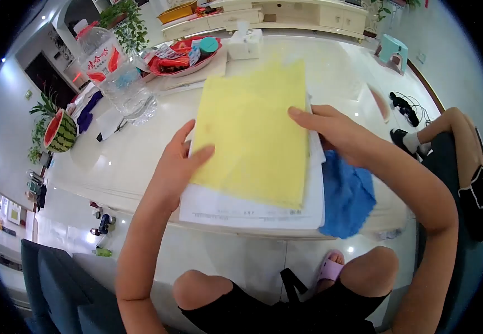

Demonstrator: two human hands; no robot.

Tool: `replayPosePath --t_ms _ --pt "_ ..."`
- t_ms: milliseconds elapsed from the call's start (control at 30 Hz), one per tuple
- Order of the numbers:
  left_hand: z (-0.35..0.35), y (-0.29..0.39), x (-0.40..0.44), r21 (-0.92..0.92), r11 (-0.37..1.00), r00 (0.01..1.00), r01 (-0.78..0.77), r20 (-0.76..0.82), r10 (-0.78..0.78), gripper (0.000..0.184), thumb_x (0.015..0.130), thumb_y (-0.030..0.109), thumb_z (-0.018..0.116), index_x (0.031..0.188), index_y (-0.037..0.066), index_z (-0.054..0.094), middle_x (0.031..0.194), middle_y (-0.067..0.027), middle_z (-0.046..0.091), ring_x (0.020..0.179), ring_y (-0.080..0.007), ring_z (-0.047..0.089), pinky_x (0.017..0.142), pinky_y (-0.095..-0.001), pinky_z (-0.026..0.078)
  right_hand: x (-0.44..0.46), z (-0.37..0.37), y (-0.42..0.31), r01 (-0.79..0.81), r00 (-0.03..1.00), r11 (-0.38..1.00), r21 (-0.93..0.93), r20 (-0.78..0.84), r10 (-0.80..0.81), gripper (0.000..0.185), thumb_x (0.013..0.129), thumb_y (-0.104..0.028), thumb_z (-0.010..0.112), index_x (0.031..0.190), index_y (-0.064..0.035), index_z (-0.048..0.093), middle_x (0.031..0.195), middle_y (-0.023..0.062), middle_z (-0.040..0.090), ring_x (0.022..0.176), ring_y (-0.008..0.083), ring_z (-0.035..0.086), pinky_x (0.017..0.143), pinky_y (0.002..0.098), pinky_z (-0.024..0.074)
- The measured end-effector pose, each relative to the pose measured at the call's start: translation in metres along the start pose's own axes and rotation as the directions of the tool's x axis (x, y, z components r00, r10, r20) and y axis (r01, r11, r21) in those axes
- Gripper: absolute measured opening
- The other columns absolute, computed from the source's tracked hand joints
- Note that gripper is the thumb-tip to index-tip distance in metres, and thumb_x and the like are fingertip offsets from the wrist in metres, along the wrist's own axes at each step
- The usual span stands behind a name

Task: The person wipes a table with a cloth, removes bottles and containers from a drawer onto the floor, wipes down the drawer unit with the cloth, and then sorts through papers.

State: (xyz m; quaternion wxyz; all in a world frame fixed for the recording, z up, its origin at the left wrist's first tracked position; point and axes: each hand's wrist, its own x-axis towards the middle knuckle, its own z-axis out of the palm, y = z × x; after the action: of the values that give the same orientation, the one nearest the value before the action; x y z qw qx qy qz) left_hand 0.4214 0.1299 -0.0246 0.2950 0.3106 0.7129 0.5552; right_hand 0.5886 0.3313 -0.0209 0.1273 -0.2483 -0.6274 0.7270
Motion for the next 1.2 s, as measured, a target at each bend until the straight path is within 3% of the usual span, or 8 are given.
replayPosePath --t_ms 67,133,300,400,667,833,900,1200 --pt "-0.016 -0.012 0.009 0.088 0.995 0.999 0.037 -0.002 -0.037 0.073 0.081 0.002 0.062 0.141 -0.001 0.022 0.109 -0.0155 0.061 0.093 -0.0163 0.060 0.080 -0.0278 0.048 -0.008 -0.009 -0.020 0.054 0.997 0.814 -0.578 -0.011 -0.074 0.034 0.091 -0.024 0.054 0.113 0.0012 0.057 0.101 0.0109 0.063 0.087 0.0197 0.060 0.074 0.0298 0.0495" --pt "-0.024 -0.015 0.005 0.131 0.991 0.999 -0.018 -0.040 0.024 0.076 0.079 0.002 0.062 0.142 0.001 0.020 0.106 -0.0143 0.063 0.093 -0.0157 0.060 0.080 -0.0274 0.047 -0.019 -0.034 -0.018 0.296 0.881 0.380 -0.876 0.096 -0.464 0.032 0.090 -0.025 0.053 0.110 -0.0013 0.060 0.101 0.0131 0.062 0.083 0.0197 0.059 0.071 0.0299 0.0477" --pt "-0.037 -0.001 -0.011 0.659 0.752 0.989 -0.006 -0.105 0.101 0.074 0.078 0.003 0.063 0.141 0.001 0.023 0.078 -0.0052 0.063 0.063 -0.0106 0.057 0.058 -0.0248 0.045 -0.036 -0.039 0.002 0.469 0.780 0.092 -0.878 0.363 -0.509 0.038 0.074 -0.013 0.063 0.110 -0.0037 0.058 0.116 0.0200 0.053 0.102 0.0349 0.052 0.084 0.0428 0.0450" --pt "-0.052 -0.023 -0.011 0.575 0.817 0.996 -0.027 -0.058 0.073 0.072 0.078 0.003 0.062 0.140 0.001 0.024 0.065 -0.0012 0.054 0.050 -0.0066 0.046 0.047 -0.0214 0.038 -0.040 -0.037 0.032 0.360 0.887 0.108 -0.927 0.303 -0.348 0.048 0.071 -0.014 0.063 0.117 -0.0036 0.053 0.132 0.0211 0.041 0.118 0.0413 0.040 0.098 0.0491 0.0344" --pt "-0.055 -0.059 -0.019 0.222 0.972 0.997 -0.081 0.001 0.083 0.076 0.076 0.005 0.066 0.137 -0.005 0.024 0.063 0.0001 0.053 0.047 -0.0048 0.044 0.043 -0.0191 0.034 -0.038 -0.043 0.027 0.362 0.919 0.184 -0.914 0.317 -0.234 0.052 0.067 -0.012 0.064 0.117 -0.0036 0.053 0.134 0.0215 0.039 0.121 0.0401 0.038 0.098 0.0503 0.0329" --pt "-0.056 -0.060 -0.017 0.330 0.944 1.000 0.026 0.007 -0.030 0.075 0.070 0.011 0.076 0.132 -0.003 0.037 0.061 -0.0002 0.053 0.047 -0.0076 0.047 0.045 -0.0204 0.038 -0.036 -0.043 0.030 0.361 0.928 0.225 -0.905 0.324 -0.184 0.054 0.068 -0.011 0.065 0.120 -0.0047 0.051 0.136 0.0199 0.036 0.124 0.0387 0.034 0.097 0.0512 0.0312" --pt "-0.052 -0.058 -0.016 0.405 0.912 0.997 -0.072 0.016 0.072 0.055 0.074 0.003 0.071 0.123 -0.002 0.046 0.065 -0.0008 0.054 0.053 -0.0077 0.048 0.051 -0.0236 0.041 -0.039 -0.042 0.031 0.349 0.933 0.227 -0.909 0.313 -0.178 0.055 0.069 -0.011 0.065 0.121 -0.0060 0.049 0.136 0.0187 0.035 0.125 0.0378 0.033 0.096 0.0517 0.0307" --pt "-0.049 -0.054 -0.010 0.530 0.830 0.979 -0.175 0.000 0.206 0.041 0.083 0.008 0.060 0.122 0.004 0.049 0.057 -0.0051 0.043 0.047 -0.0202 0.045 0.048 -0.0329 0.038 -0.037 -0.035 0.029 0.319 0.930 0.206 -0.925 0.264 -0.254 0.047 0.071 -0.010 0.062 0.117 -0.0060 0.053 0.135 0.0161 0.038 0.122 0.0357 0.036 0.097 0.0494 0.0330"
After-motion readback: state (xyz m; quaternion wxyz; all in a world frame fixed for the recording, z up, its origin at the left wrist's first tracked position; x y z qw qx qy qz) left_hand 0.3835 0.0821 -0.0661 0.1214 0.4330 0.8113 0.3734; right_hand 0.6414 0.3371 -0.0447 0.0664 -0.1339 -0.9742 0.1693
